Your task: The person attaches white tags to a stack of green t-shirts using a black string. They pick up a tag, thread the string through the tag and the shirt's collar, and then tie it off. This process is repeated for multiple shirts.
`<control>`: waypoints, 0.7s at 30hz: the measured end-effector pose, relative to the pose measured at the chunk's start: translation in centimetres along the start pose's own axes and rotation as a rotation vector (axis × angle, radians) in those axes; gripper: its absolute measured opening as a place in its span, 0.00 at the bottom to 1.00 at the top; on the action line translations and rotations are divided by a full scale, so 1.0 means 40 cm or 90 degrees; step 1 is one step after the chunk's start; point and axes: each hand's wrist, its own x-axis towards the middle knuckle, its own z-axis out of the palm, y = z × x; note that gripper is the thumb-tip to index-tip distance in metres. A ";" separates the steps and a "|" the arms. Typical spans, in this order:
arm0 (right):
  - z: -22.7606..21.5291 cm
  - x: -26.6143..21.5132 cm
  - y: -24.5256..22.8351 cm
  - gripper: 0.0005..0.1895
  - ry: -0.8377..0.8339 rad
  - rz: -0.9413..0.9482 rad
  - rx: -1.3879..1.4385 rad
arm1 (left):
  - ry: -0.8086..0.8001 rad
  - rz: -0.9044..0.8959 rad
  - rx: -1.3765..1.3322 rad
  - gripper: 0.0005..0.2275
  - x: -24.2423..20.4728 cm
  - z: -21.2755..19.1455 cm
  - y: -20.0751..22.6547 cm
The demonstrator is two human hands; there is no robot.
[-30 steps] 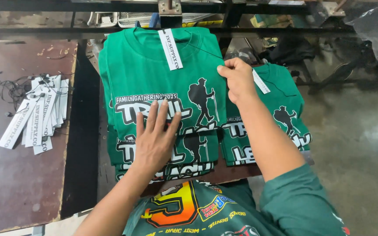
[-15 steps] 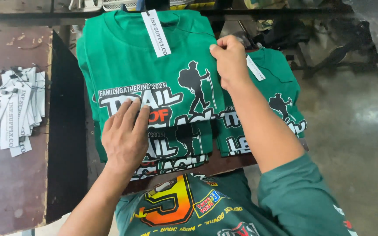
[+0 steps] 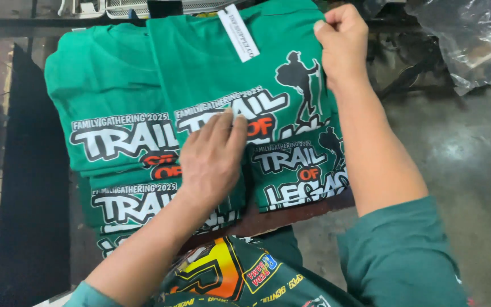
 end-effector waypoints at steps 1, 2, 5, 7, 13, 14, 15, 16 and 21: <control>-0.036 -0.006 0.041 0.06 0.001 0.000 -0.002 | 0.001 0.001 -0.002 0.08 0.004 0.032 0.037; -0.072 -0.013 0.082 0.06 0.017 0.029 -0.029 | -0.003 0.009 -0.024 0.08 0.005 0.063 0.074; -0.167 -0.049 0.228 0.06 0.044 0.099 -0.080 | -0.086 0.020 -0.070 0.12 -0.011 0.156 0.196; -0.209 -0.096 0.357 0.05 0.055 0.142 -0.101 | -0.167 0.026 -0.093 0.16 -0.040 0.206 0.269; -0.232 -0.294 0.604 0.07 0.075 0.266 -0.067 | -0.071 0.086 -0.060 0.11 -0.189 0.322 0.397; -0.227 -0.305 0.625 0.07 0.081 0.275 -0.074 | -0.237 0.132 -0.079 0.15 -0.184 0.304 0.389; -0.222 -0.316 0.645 0.06 0.088 0.283 -0.081 | -0.404 0.177 -0.096 0.19 -0.178 0.284 0.379; -0.226 -0.312 0.639 0.06 0.088 0.285 -0.079 | -0.406 0.179 -0.095 0.19 -0.185 0.291 0.387; -0.267 -0.276 0.600 0.06 0.091 0.250 -0.185 | -0.068 0.116 -0.071 0.14 -0.150 0.274 0.417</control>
